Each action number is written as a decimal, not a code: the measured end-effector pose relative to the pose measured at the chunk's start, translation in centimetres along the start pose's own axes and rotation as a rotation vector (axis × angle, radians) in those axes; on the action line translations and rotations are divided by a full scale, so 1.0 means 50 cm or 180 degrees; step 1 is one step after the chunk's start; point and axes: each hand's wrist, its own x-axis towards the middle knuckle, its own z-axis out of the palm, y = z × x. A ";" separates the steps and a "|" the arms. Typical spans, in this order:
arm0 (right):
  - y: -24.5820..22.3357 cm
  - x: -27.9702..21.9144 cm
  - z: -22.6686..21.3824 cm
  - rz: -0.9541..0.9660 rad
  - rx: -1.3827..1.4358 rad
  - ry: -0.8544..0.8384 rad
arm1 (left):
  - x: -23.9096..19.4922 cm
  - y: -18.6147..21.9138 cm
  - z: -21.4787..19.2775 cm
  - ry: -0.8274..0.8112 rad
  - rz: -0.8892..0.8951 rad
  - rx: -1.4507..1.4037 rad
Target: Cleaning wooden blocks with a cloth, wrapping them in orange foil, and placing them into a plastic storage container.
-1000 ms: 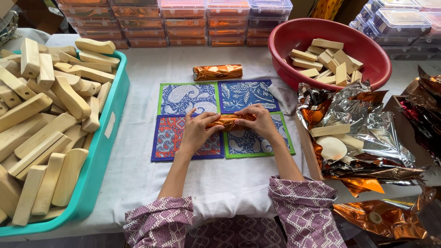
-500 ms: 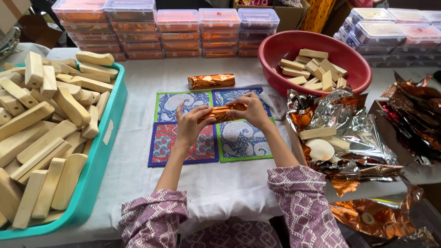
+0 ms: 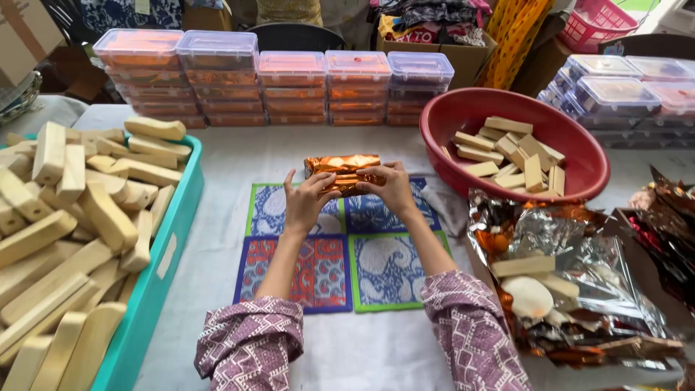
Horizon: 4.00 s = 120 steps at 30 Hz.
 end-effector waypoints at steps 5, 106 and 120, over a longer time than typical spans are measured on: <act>0.068 0.014 0.057 0.0203 -0.0078 -0.0082 | 0.004 -0.051 0.057 -0.0047 -0.0198 0.0038; 0.091 -0.012 0.086 0.0361 -0.0510 0.1295 | 0.004 -0.050 0.089 0.0110 0.0372 0.0537; 0.115 -0.005 0.083 0.1617 0.0110 0.1036 | -0.006 -0.052 0.102 -0.0386 0.0222 0.0705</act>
